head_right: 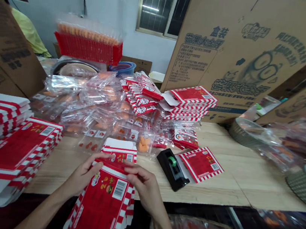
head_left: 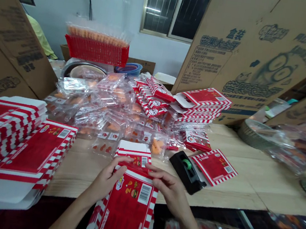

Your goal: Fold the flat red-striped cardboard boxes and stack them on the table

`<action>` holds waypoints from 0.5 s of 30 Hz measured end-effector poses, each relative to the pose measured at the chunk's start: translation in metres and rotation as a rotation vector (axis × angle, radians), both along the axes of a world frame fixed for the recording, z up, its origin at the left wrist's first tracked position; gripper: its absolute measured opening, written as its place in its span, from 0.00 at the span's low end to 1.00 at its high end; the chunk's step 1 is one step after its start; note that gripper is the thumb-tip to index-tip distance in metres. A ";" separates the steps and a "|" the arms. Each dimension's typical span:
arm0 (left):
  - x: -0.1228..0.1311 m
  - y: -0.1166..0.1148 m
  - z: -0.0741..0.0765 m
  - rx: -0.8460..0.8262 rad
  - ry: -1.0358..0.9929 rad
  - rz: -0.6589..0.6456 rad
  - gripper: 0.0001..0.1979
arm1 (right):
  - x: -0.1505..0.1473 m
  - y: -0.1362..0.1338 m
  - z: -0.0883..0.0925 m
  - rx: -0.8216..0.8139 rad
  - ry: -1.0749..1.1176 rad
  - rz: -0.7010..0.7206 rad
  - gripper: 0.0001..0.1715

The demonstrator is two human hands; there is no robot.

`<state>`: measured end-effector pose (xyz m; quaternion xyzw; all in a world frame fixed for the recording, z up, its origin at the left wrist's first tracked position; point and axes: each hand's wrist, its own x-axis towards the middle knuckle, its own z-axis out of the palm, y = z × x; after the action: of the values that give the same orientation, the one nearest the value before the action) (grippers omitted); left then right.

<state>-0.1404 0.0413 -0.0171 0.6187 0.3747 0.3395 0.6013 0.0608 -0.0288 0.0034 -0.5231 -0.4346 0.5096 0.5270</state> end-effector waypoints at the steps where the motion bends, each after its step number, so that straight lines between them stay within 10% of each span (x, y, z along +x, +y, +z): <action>1: 0.000 0.001 0.001 0.011 0.018 -0.017 0.11 | 0.000 -0.001 0.001 0.008 -0.017 0.022 0.11; 4: 0.000 0.006 0.005 0.021 0.049 -0.038 0.07 | 0.016 -0.002 -0.003 0.030 -0.158 0.042 0.14; 9: -0.003 0.019 0.012 0.033 0.107 -0.053 0.06 | 0.106 -0.008 -0.027 -0.100 -0.434 -0.414 0.12; 15: 0.001 0.026 0.012 0.061 0.148 -0.105 0.05 | 0.182 -0.026 -0.053 -0.417 -0.420 -0.355 0.14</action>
<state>-0.1392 0.0676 -0.0048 0.6790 0.3744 0.2724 0.5698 0.2428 -0.0545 -0.0499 -0.7807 -0.3222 0.3688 0.3881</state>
